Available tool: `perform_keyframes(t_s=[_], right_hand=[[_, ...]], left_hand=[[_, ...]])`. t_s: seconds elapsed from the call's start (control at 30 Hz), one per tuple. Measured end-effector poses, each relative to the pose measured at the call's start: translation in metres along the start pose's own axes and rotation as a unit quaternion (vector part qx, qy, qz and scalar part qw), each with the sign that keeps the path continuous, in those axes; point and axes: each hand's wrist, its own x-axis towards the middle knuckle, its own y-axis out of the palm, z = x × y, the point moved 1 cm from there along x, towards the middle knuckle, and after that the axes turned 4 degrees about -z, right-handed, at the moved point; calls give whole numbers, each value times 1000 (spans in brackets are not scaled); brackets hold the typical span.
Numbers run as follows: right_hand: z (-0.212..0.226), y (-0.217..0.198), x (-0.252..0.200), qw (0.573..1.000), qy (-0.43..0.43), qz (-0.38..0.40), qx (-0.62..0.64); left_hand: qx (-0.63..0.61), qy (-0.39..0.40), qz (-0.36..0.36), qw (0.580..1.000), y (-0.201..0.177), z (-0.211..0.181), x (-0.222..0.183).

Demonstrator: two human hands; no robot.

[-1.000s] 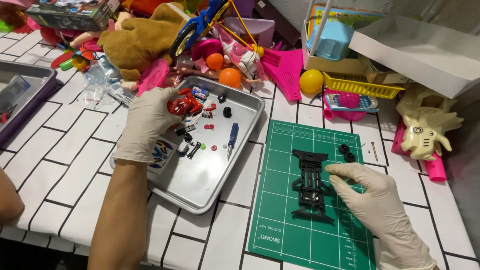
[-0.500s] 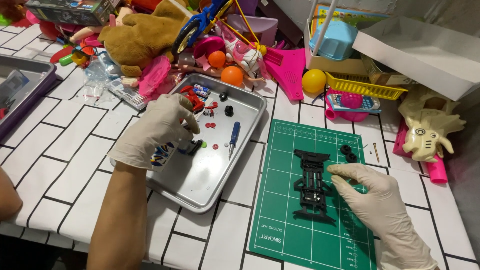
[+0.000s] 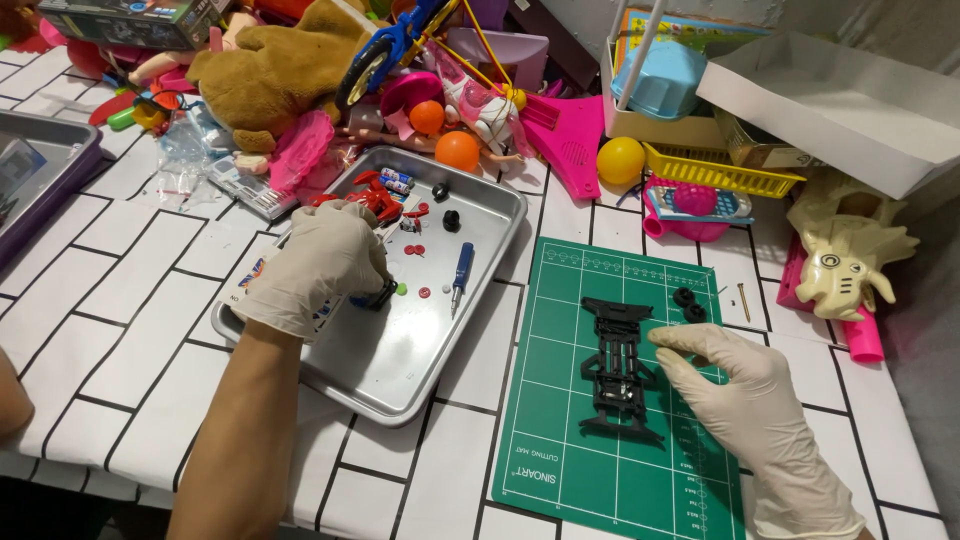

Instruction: Assembling a toy car chassis by installing the motor, gears, and batteries on a cutting mat.

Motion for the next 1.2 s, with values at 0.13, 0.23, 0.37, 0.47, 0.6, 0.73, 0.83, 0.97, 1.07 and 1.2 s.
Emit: perform_keyframes(t_s=[0.13,0.23,0.37,0.47,0.6,0.73,0.83,0.97,1.07,1.2], right_hand=[[1,-1,0,1000,5,1,-6],[3,-1,2,1000,8,-2,3],[4,-1,1,1000,7,1,-1],[8,-2,2,1000,1,-1,0],[8,-4,4,1000,-19,-11,5],[10,-4,5,1000,-16,-22,16],[19,-4,9,995,69,-32,62],[18,1,8,982,108,-9,157],[16,5,6,975,107,-2,194],[18,7,4,966,108,4,236]], left_hand=[[58,-55,77,994,-11,-12,6],[34,-26,19,999,8,-4,16],[62,-9,27,998,4,-8,16],[21,28,5,999,13,7,17],[-67,70,-133,986,7,16,14],[-243,209,-189,928,-34,-33,-38],[-320,335,-222,858,-28,-86,-56],[-262,421,-355,793,-18,-156,-88],[-223,417,-445,761,-4,-182,-91],[-218,405,-514,724,-3,-196,-100]])
